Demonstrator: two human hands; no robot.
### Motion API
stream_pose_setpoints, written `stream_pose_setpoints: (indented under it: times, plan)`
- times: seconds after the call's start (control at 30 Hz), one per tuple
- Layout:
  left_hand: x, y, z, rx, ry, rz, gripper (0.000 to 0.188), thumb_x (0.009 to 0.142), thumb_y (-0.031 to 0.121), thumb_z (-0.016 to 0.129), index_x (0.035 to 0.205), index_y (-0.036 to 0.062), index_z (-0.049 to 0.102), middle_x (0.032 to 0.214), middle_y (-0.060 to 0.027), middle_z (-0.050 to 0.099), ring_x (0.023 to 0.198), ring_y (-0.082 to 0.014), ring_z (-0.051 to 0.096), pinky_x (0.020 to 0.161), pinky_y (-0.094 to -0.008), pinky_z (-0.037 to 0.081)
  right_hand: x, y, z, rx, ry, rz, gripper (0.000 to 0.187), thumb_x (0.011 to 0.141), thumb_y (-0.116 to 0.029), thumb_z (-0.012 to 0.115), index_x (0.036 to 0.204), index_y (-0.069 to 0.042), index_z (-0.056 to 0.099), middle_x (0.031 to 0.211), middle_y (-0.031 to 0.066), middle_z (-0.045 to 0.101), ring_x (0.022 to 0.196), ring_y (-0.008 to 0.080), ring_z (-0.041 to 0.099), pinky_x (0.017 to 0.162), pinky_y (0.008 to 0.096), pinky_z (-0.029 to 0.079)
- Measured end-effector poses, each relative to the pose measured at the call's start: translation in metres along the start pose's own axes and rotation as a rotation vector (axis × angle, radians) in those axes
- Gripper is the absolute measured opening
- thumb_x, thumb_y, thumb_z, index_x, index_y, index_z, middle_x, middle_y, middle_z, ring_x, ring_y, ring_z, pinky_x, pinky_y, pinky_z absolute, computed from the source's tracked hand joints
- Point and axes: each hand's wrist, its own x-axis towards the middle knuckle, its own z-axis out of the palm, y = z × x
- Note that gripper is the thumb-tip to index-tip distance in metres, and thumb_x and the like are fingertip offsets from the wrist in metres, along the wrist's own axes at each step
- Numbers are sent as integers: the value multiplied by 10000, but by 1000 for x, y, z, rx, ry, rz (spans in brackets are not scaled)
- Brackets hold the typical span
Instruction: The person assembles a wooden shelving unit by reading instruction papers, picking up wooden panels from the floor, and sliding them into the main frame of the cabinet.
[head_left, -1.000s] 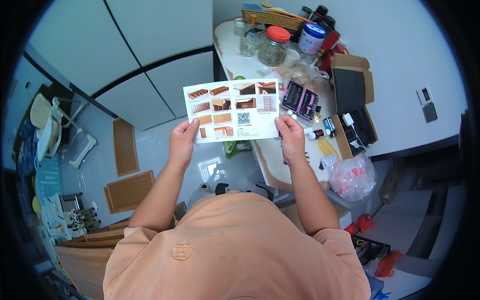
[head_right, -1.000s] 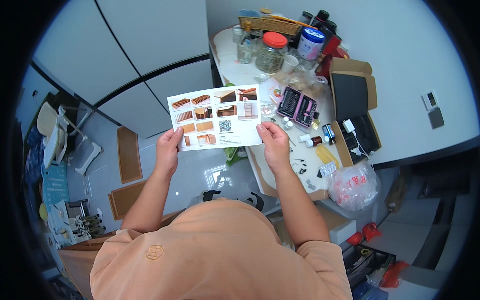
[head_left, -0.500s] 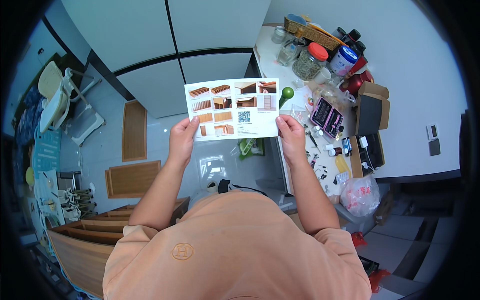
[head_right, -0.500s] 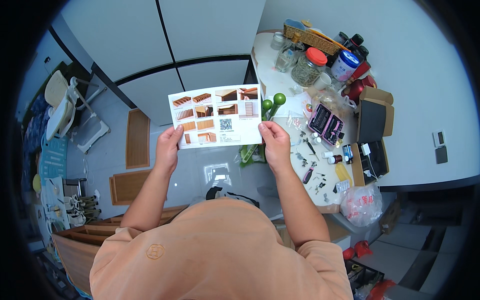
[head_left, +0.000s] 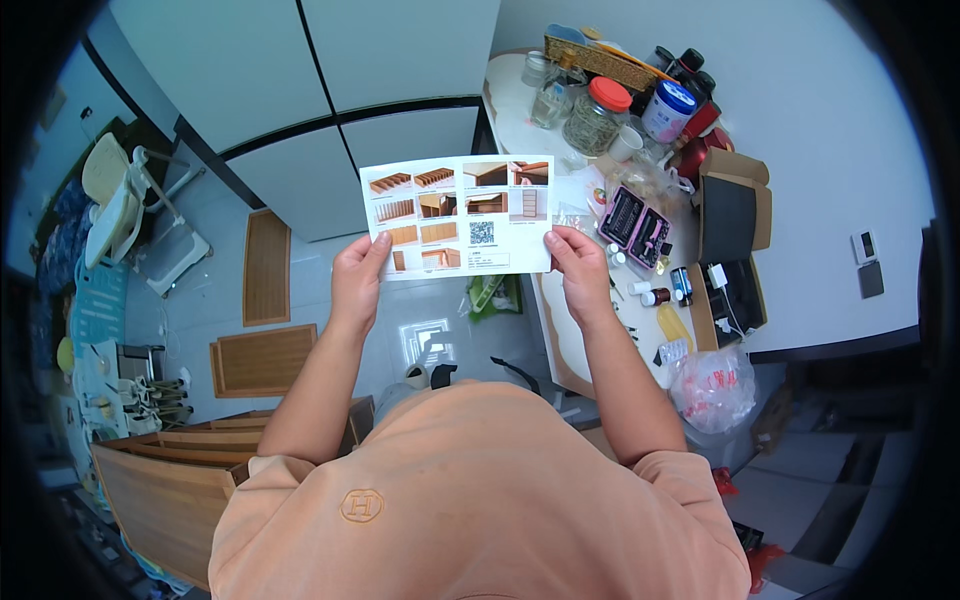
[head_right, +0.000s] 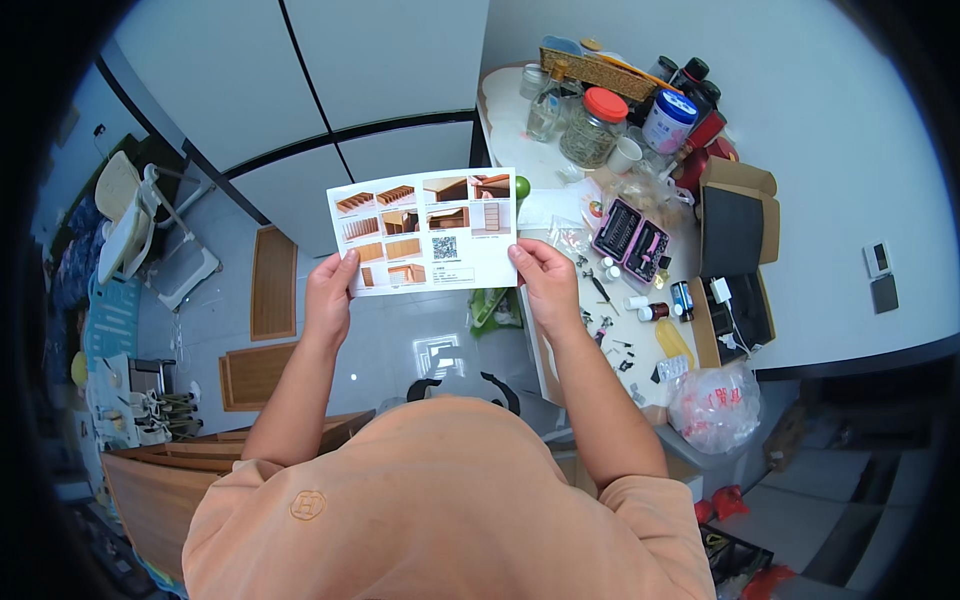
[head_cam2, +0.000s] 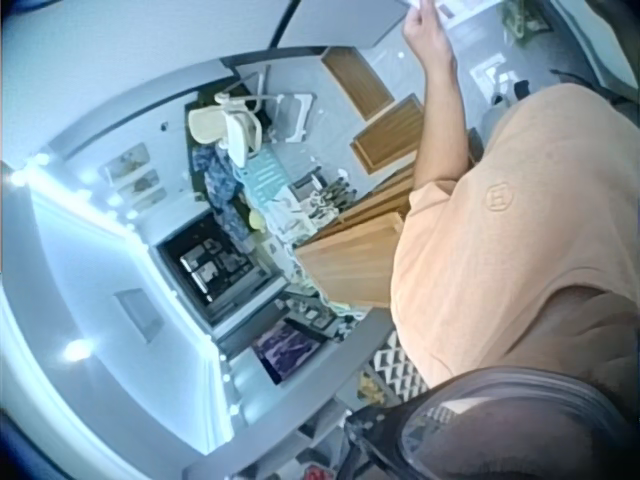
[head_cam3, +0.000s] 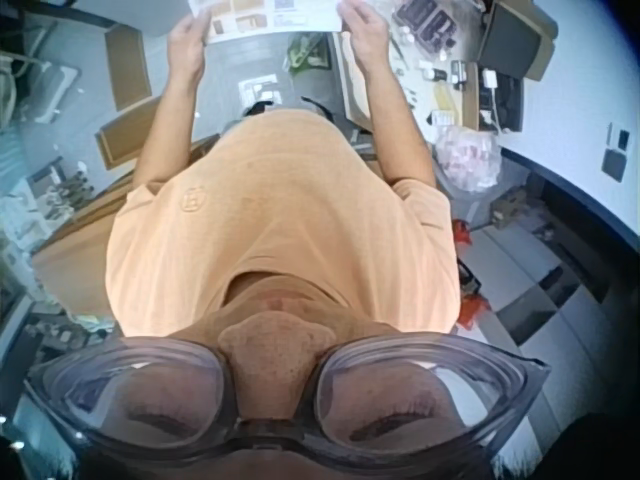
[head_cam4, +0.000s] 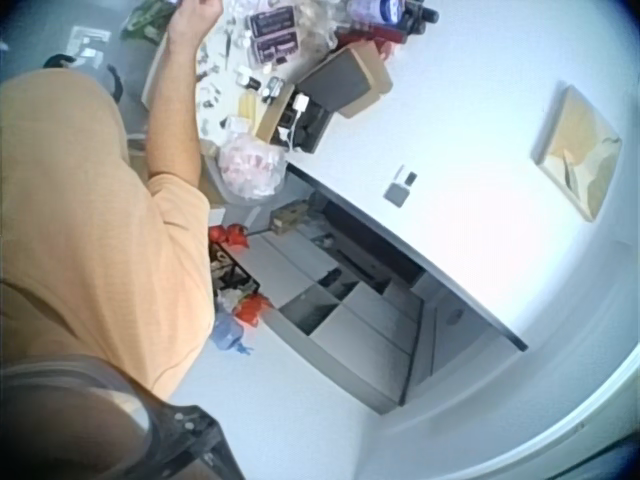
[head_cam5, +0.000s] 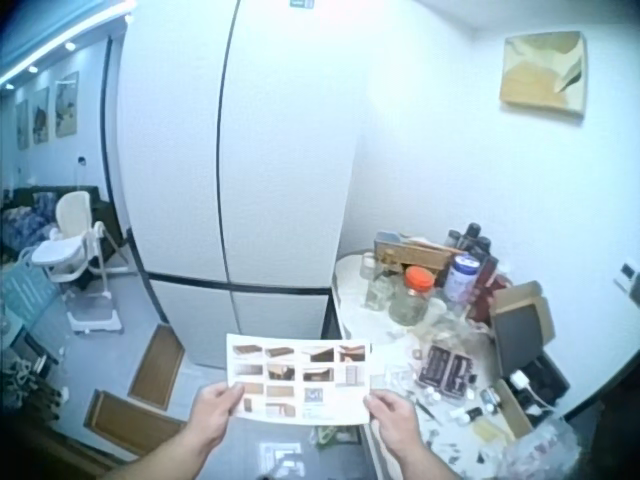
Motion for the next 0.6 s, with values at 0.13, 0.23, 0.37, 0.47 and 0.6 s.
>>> stream_pose_setpoints:
  times: [0.13, 0.23, 0.37, 0.47, 0.6]
  plan:
    - [-10, -7, 25, 29, -14, -9, 283, 881, 215, 511, 967, -45, 581, 888, -80, 621, 765, -89, 561, 700, -212, 437, -6, 2, -30, -21, -9, -13, 165, 839, -128, 563, 903, 22, 592, 705, -2, 568, 604, 49, 474, 556, 181, 381]
    - [-16, -12, 42, 44, -14, -16, 279, 881, 211, 509, 969, -43, 582, 891, -79, 621, 766, -86, 561, 701, -213, 437, -11, 3, -47, 2, 2, -17, 159, 837, -137, 569, 887, 12, 594, 684, -19, 551, 601, 38, 456, 548, 179, 363]
    - [-21, -14, 61, 72, -9, -12, 276, 883, 207, 505, 970, -44, 583, 898, -78, 621, 769, -83, 560, 702, -214, 438, -14, 1, -65, 25, 34, -17, 159, 835, -143, 574, 885, 7, 595, 678, -22, 547, 599, 37, 452, 547, 177, 358]
    - [-22, -12, 69, 66, -27, -6, 277, 884, 205, 502, 971, -45, 584, 902, -75, 621, 771, -83, 560, 704, -213, 437, -15, -3, -72, 46, 55, -26, 158, 833, -144, 578, 881, 6, 595, 673, -24, 544, 596, 36, 448, 546, 176, 355]
    - [-18, -11, 72, 58, -48, 21, 276, 883, 207, 504, 965, -42, 587, 895, -69, 622, 768, -79, 558, 701, -208, 435, -15, -4, -76, 61, 49, -46, 157, 831, -144, 582, 877, 6, 595, 673, -27, 539, 595, 34, 443, 545, 175, 353]
